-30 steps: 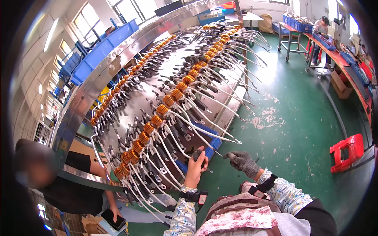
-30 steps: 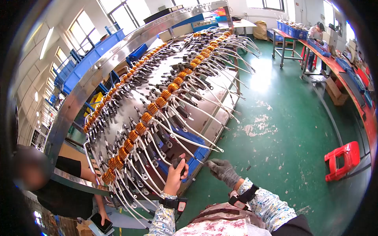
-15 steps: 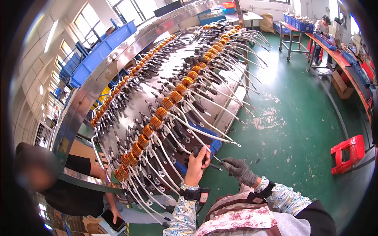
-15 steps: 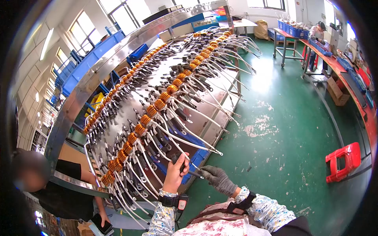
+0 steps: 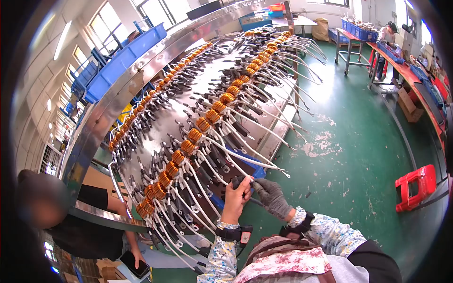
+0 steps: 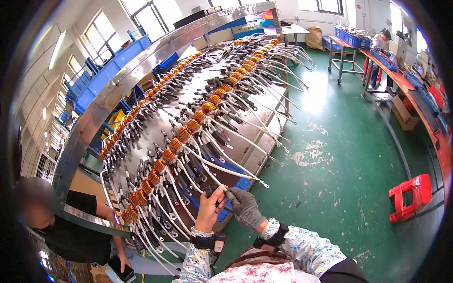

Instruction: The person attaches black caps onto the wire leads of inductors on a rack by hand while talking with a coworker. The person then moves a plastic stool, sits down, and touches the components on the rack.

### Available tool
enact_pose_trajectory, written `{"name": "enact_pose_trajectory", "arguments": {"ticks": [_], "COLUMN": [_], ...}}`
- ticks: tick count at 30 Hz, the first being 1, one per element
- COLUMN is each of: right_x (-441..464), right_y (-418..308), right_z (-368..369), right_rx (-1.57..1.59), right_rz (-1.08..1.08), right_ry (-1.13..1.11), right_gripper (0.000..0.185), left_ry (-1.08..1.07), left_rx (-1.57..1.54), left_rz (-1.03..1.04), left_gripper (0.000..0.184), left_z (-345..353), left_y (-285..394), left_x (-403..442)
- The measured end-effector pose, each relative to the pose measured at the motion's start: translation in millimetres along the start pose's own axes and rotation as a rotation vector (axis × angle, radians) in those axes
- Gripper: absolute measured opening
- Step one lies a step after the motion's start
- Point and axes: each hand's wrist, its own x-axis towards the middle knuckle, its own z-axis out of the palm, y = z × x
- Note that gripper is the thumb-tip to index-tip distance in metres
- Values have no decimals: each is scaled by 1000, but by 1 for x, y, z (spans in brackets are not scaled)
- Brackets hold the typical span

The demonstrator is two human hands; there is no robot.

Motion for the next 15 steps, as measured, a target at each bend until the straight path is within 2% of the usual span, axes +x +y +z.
{"name": "enact_pose_trajectory", "arguments": {"ticks": [1,3,4,6,7,9,10,12,15], "right_x": [-1,-2,-8,-18,-17,-9,-5,3,4], "right_y": [0,-16,-22,-29,-28,-23,-16,-5,-14], "right_z": [-2,-12,-18,-28,-29,-33,-31,-22,-24], "right_rx": [1,-383,-379,-636,-640,381,377,1017,1146], "right_rz": [-1,-209,-210,-11,-9,623,624,950,1044], "right_ry": [0,-130,-145,-317,-326,-460,-458,-504,-483], "right_gripper": [20,23,23,31,31,33,33,33,30], "left_ry": [22,15,8,13,0,-1,6,18,1], "left_rx": [3,5,4,-19,-33,-50,-59,-57,-2], "left_rz": [20,9,-8,-10,-17,-23,-16,-7,-39], "left_gripper": [22,21,21,21,21,21,22,23,26], "left_z": [-2,-6,-8,-11,-10,-6,-5,-6,-8], "left_y": [0,2,2,1,1,2,3,5,9], "left_x": [-1,-4,-7,-9,-9,-7,-6,-6,-11]}}
